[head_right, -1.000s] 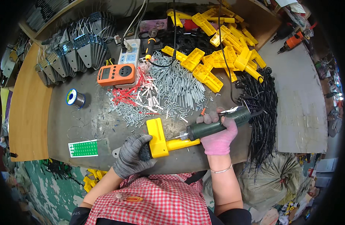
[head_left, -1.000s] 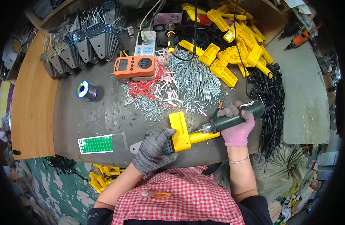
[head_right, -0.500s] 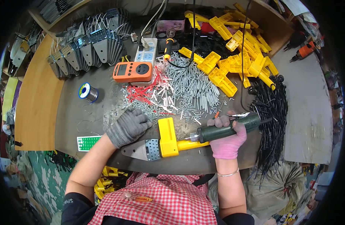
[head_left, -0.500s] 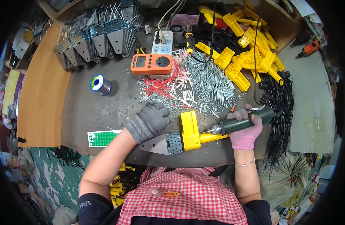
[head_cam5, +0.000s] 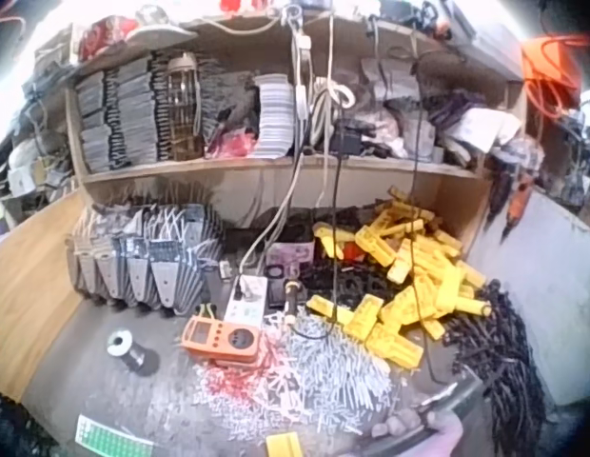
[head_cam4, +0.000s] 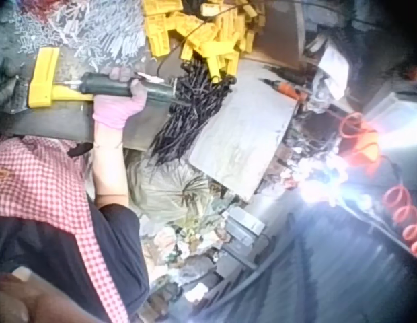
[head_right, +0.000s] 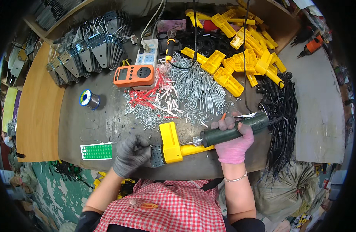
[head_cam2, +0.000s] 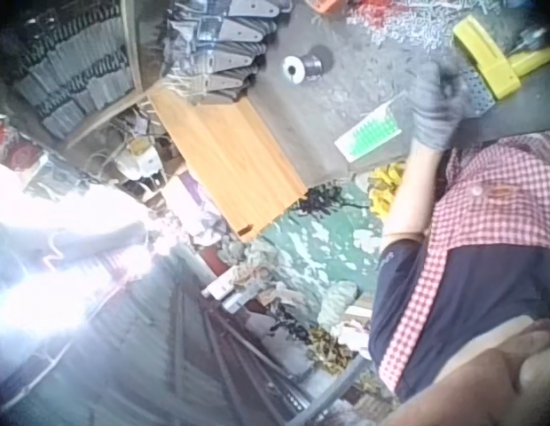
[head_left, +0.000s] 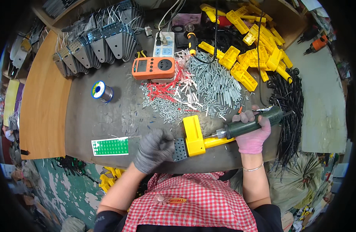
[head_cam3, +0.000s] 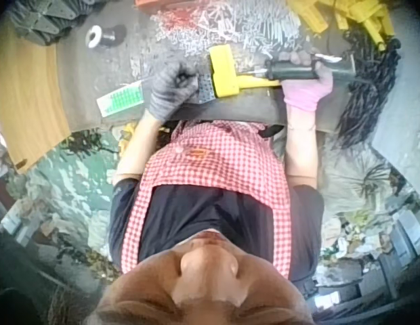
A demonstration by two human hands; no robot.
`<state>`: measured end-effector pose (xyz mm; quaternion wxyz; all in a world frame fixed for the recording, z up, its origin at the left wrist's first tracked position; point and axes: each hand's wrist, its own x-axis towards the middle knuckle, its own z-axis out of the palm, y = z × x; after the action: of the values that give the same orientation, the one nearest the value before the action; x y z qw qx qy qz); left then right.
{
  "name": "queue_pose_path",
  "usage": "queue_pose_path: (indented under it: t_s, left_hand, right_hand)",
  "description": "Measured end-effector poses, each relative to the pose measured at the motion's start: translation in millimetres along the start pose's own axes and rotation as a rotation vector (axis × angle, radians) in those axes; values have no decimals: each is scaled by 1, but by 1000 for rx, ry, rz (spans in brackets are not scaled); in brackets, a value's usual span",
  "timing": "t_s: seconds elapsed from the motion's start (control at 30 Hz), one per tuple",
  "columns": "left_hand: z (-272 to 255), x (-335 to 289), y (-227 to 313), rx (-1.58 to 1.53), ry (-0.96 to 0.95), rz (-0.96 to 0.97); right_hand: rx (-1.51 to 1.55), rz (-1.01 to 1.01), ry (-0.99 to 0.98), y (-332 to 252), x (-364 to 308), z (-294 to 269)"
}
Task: The person solders wires to electrical components using a soldering iron, places the wiring inside yellow plastic casings, and fastens the casing halves together using an electric screwdriver.
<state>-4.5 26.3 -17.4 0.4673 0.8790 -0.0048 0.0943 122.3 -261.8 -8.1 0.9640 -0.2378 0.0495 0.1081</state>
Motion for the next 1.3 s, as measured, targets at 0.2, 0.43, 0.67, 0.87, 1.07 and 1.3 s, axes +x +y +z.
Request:
queue_pose_path:
  t_s: [0.2,0.43,0.67,0.87,1.07,1.3]
  left_hand:
    - [29,-9,-5,-80,110,168]
    - [26,-4,-5,-91,68,183]
    - [23,4,0,-147,47,191]
    - [24,-1,-2,-156,48,179]
    - [20,-1,-3,-165,2,144]
    - [24,-2,-8,-203,25,190]
  right_hand:
    - [1,-7,25,0,0,0]
    - [40,-4,-25,2,0,-3]
    - [20,-14,-11,3,-1,2]
    - [30,-12,-28,4,-1,1]
    - [35,-18,-19,3,-1,-1]
    - [30,-16,-20,5,-2,2]
